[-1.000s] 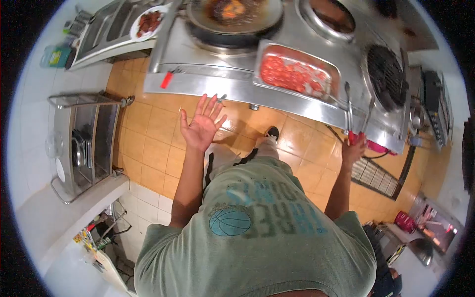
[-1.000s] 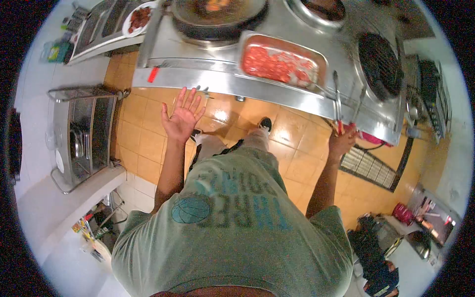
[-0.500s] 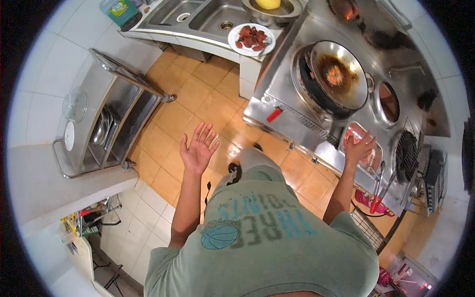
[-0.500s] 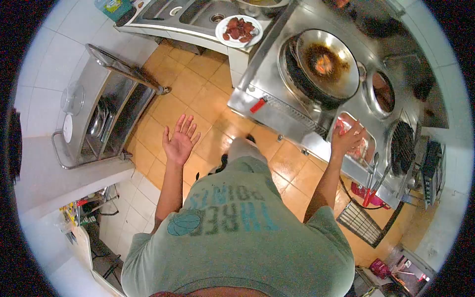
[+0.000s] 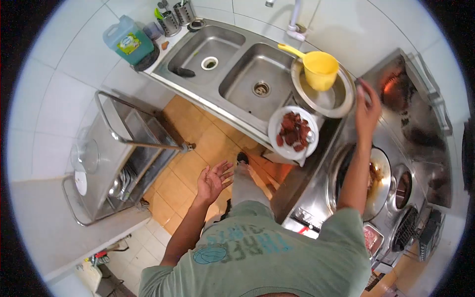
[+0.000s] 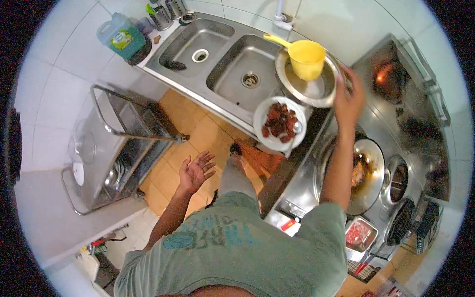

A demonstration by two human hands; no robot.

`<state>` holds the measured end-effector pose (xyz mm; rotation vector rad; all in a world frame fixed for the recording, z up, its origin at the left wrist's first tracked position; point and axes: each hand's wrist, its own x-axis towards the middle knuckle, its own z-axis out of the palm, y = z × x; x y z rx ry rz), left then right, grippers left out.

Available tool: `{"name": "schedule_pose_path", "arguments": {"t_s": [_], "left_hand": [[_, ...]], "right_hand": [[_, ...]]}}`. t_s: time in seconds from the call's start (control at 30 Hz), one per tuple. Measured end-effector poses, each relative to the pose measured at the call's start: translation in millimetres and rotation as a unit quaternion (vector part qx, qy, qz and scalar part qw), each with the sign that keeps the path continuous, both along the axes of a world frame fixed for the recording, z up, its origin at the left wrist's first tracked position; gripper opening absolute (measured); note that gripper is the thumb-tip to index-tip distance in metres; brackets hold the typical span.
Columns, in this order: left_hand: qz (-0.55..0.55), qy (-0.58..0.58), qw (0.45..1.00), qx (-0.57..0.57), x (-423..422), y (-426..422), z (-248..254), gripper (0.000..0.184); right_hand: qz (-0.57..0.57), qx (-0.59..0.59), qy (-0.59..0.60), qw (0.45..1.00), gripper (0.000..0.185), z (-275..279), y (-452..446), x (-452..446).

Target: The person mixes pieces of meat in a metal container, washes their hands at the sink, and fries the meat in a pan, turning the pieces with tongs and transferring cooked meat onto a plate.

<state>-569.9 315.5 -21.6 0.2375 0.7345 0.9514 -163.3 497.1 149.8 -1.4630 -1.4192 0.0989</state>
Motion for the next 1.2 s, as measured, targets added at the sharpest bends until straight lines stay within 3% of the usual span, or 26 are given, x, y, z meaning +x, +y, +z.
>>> {"name": "schedule_pose_path", "arguments": {"t_s": [0.03, 0.1, 0.17, 0.27, 0.37, 0.4, 0.47, 0.57, 0.67, 0.8, 0.93, 0.97, 1.0, 1.07, 1.2], "left_hand": [[0.003, 0.008, 1.0, 0.001, -9, 21, 6, 0.064], [0.018, 0.018, 1.0, -0.005, -24, 63, 20, 0.063], [0.046, 0.022, 0.999, -0.019, -36, 100, 31, 0.063], [0.048, -0.044, 0.997, -0.031, -53, 153, 32, 0.06], [0.039, -0.127, 0.989, -0.062, -63, 210, 20, 0.058], [0.031, -0.161, 0.984, -0.07, -64, 225, 16, 0.057], [-0.016, -0.21, 0.974, -0.079, -61, 264, 11, 0.056], [-0.104, -0.225, 0.966, -0.078, -56, 320, 4, 0.056], [-0.171, -0.242, 0.952, -0.079, -46, 367, -6, 0.055], [-0.193, -0.202, 0.956, -0.086, -36, 400, 5, 0.055], [-0.213, -0.185, 0.953, -0.112, -20, 414, 8, 0.054], [-0.218, -0.177, 0.953, -0.111, -14, 418, 10, 0.053], [-0.221, -0.167, 0.954, -0.111, -8, 422, 14, 0.052], [-0.206, -0.156, 0.96, -0.108, 10, 432, 20, 0.052], [-0.164, -0.122, 0.972, -0.114, 52, 454, 35, 0.048]], "right_hand": [[0.032, -0.01, 0.006, 0.999, 0.024, 4, 51, -17], [0.036, 0.003, -0.132, 0.991, 0.034, -14, 167, -27], [-0.006, -0.106, -0.098, 0.989, 0.042, -43, 263, -33], [-0.03, -0.182, -0.189, 0.965, 0.046, -104, 355, -18], [-0.015, -0.418, -0.248, 0.874, 0.044, -95, 346, -36], [-0.011, -0.416, -0.254, 0.873, 0.046, -99, 330, -39], [-0.025, -0.365, -0.241, 0.899, 0.053, -98, 311, -38], [-0.075, -0.142, -0.268, 0.95, 0.06, -106, 336, -18], [-0.151, -0.38, -0.304, 0.861, 0.061, -96, 341, -37], [-0.159, -0.451, -0.331, 0.813, 0.061, -82, 316, -63], [-0.19, -0.327, -0.228, 0.897, 0.059, -96, 296, -70], [-0.146, -0.204, -0.118, 0.961, 0.058, -92, 303, -68], [-0.081, -0.176, -0.014, 0.981, 0.056, -68, 301, -83], [0.052, -0.112, 0.195, 0.973, 0.051, -1, 294, -134], [0.076, -0.133, 0.23, 0.961, 0.038, 6, 309, -162]]}}
